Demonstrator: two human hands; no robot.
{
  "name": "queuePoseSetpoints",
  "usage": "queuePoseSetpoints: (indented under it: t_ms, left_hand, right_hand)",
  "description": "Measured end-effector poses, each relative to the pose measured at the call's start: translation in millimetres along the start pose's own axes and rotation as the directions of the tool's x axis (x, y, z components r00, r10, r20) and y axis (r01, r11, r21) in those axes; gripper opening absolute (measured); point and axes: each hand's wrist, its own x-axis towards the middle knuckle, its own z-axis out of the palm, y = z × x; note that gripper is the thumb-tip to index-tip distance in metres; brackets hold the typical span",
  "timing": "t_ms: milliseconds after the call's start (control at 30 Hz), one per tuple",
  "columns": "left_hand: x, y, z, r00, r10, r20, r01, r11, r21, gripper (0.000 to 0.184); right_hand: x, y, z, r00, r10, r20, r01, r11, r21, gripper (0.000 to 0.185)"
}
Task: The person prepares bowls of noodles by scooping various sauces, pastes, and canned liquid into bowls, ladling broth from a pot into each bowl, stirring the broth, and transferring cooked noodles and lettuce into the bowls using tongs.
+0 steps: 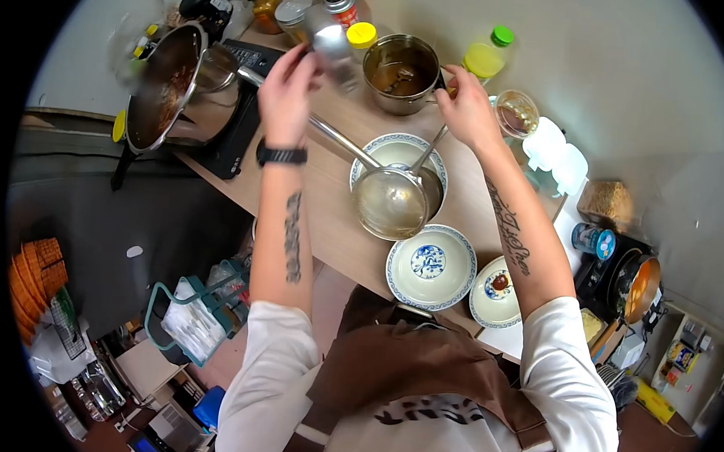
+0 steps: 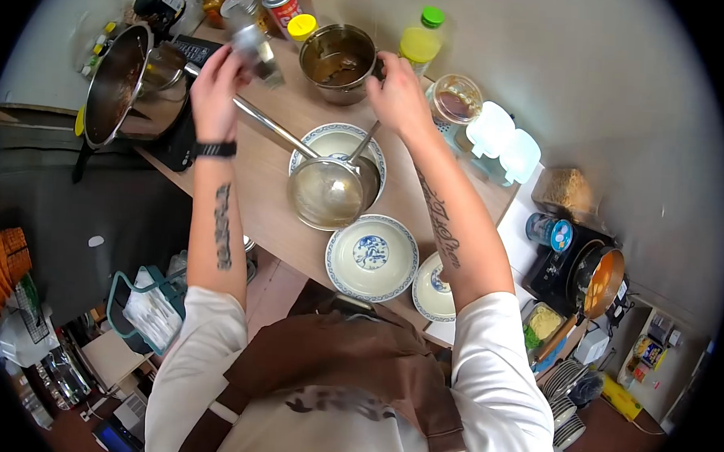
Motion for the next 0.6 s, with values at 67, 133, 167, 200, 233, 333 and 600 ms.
queuePoseSetpoints:
  t_ms: [67, 133, 167, 200, 233, 333, 600]
  left_hand:
    - [-47.0, -5.0, -45.7, 0.999, -0.023, -0.032, 0.015, 0.971, -0.240, 0.037]
    - [-94.7, -37.9, -89.2, 0.983, -0.135, -0.123, 0.087, 0.939, -0.333, 0.036]
    - [-117.8, -59.7, -107.0, 0.975, -0.172, -0.141, 0.119, 0.938, -0.325, 0.036]
    - [-139.2, -89.4, -124.3, 0.944, -0.280, -0.172, 0.201, 0.906, -0.372, 0.034]
    - [-157.9, -114.7, -139.5, 0.907, -0.382, -0.180, 0.292, 0.874, -0.388, 0.033]
    - [-192.4, -170.0, -148.5, 0.884, -0.414, -0.218, 0.349, 0.894, -0.280, 0.037]
    - [-210.8, -164.5, -185.0, 0.897, -0.306, -0.319, 0.419, 0.820, 0.391, 0.039]
  right_hand:
    - [20.1, 7.9, 19.5, 0.974, 0.203, 0.100, -0.207, 0.978, 0.025, 0.050]
    - [25.6, -14.6, 12.5, 0.830, 0.478, 0.286, -0.542, 0.811, 0.219, 0.051]
    - [27.7, -13.3, 15.6, 0.797, 0.495, 0.346, -0.590, 0.763, 0.265, 0.051]
    - [33.3, -5.9, 20.1, 0.763, 0.505, 0.403, -0.633, 0.710, 0.308, 0.050]
    - [39.0, 1.0, 24.6, 0.728, 0.507, 0.461, -0.674, 0.653, 0.346, 0.050]
    - [45.6, 3.7, 36.8, 0.749, 0.520, 0.410, -0.652, 0.687, 0.320, 0.037]
    - [46.1, -43.7, -0.7, 0.855, 0.428, 0.294, -0.493, 0.846, 0.204, 0.028]
